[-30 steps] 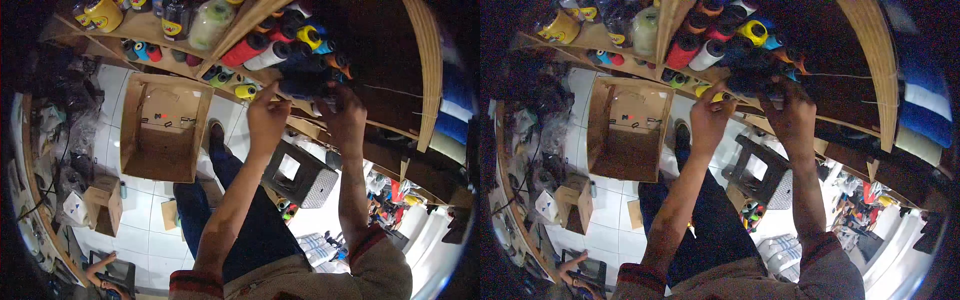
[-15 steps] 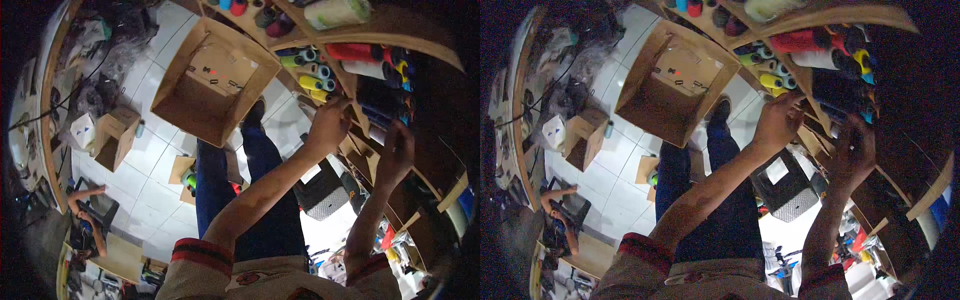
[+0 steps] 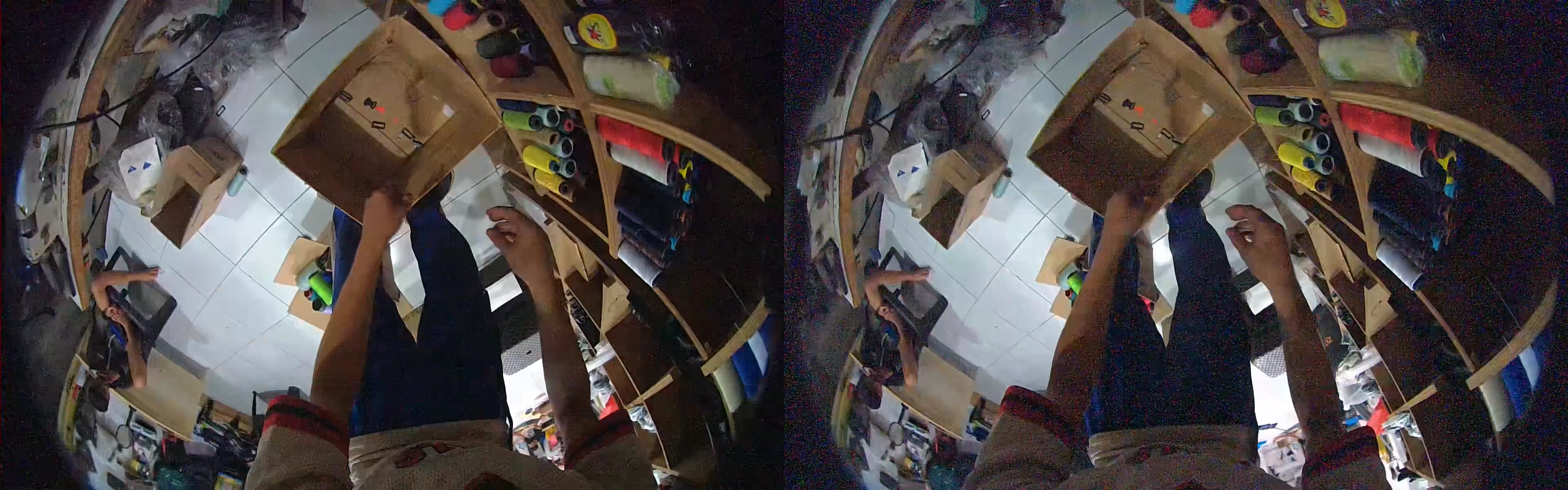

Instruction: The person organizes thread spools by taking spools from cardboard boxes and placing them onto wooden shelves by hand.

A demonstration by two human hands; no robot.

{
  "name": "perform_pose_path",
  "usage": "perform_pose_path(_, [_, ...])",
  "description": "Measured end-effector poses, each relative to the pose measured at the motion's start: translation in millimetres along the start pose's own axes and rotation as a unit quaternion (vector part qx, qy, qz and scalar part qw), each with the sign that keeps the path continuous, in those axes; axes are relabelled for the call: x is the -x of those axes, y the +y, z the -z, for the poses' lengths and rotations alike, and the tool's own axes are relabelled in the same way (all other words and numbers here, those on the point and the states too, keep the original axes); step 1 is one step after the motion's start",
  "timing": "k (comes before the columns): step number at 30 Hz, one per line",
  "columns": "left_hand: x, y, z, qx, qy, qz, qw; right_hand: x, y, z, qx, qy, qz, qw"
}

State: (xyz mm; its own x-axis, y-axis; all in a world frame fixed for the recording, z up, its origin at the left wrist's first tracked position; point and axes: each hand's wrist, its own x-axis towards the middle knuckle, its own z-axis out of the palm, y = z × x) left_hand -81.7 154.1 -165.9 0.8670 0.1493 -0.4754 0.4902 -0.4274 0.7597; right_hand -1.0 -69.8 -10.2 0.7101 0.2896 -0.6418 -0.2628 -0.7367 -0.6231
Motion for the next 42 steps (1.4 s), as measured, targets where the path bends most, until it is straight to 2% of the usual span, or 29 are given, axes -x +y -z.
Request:
perform_pose_path(3, [12.7,-31.3,21.2,0.044,0.072,0.169,0.982,-39.8,70.7,-45.3,-0.143,0.011,-0.076,0.987])
perform_pose_path(6, [30.9,-119.8,6.9,0.184,0.084,0.228,0.953,-80.6,106.4,-79.1,-0.299,0.016,-0.22,0.929])
perform_pose_path(7, [38.7,-81.5,20.1,0.273,0.149,0.269,0.912,-96.2,114.8,-89.4,-0.354,0.019,-0.275,0.894])
perform_pose_path(9, [51.1,-138.3,-19.1,0.274,0.223,0.208,0.912,-130.0,133.6,-110.1,-0.373,-0.022,-0.326,0.868])
perform_pose_path(10, [58.0,-139.1,-24.6,0.273,0.257,0.182,0.909,-142.4,137.8,-118.9,-0.379,-0.041,-0.356,0.853])
perform_pose_path(11, [70.1,-133.8,-36.2,0.489,0.23,0.279,0.794,-154.0,141.3,-131.8,-0.396,-0.004,-0.364,0.843])
perform_pose_path(12, [76.8,-133.5,-49.8,0.486,0.225,0.311,0.786,-164.7,159.2,-135.6,-0.441,-0.056,-0.325,0.835])
perform_pose_path(14, [86.6,-137.2,-66.2,0.476,0.215,0.366,0.77,-176.8,123.8,-146.9,-0.461,-0.065,-0.282,0.839])
perform_pose_path(17, [93.9,-145.9,-104.7,0.389,0.259,0.32,0.824,-199.0,146.1,-160.0,-0.406,-0.04,-0.275,0.87])
perform_pose_path(18, [94.4,-150.5,-109.3,0.357,0.277,0.302,0.839,-204.6,141.4,-162.5,-0.401,-0.062,-0.254,0.878])
perform_pose_path(19, [95.4,-148.9,-101.1,0.395,0.229,0.341,0.822,-207.1,136.3,-164.1,-0.395,-0.083,-0.232,0.885])
perform_pose_path(21, [92.2,-146.3,-90.7,0.445,0.251,0.343,0.788,-216.0,137.7,-168.1,-0.4,-0.131,-0.178,0.889])
perform_pose_path(23, [86.8,-150.1,-83.6,0.502,0.279,0.343,0.743,-225.8,96.2,-194.9,-0.325,-0.156,-0.083,0.929])
perform_pose_path(25, [92.7,-152.7,-70.2,0.47,0.273,0.344,0.766,-240.4,72.3,-219.2,-0.188,-0.222,0.02,0.957])
perform_pose_path(27, [103.9,-160.6,-54.9,0.442,0.277,0.332,0.786,-281.3,40.9,-261.3,-0.234,-0.244,-0.005,0.941])
perform_pose_path(28, [110.7,-164.1,-51.4,0.434,0.286,0.32,0.792,-286.5,11.5,-282.8,-0.363,-0.213,-0.101,0.901])
perform_pose_path(30, [128.8,-162.7,-56.7,0.444,0.296,0.318,0.784,-257.5,-57.2,-303.0,-0.388,-0.209,-0.07,0.895])
perform_pose_path(32, [145.9,-167.1,-59.1,0.472,0.31,0.325,0.759,-264.0,-58.7,-325.1,-0.36,-0.311,0.0,0.88])
perform_pose_path(33, [156.8,-172.9,-64.9,0.441,0.251,0.362,0.782,-263.0,-62.1,-334.6,-0.347,-0.36,0.035,0.865])
perform_pose_path(36, [180.8,-175.5,-86.4,0.438,0.247,0.355,0.788,-233.4,-54.8,-350.3,-0.287,-0.396,-0.063,0.87])
perform_pose_path(37, [184.8,-172.6,-88.0,0.448,0.271,0.357,0.773,-220.8,-47.0,-358.0,-0.24,-0.358,-0.102,0.897])
perform_pose_path(42, [207.9,-154.5,-95.8,0.44,0.424,0.373,0.698,-163.4,-7.6,-350.6,-0.039,-0.367,-0.108,0.923])
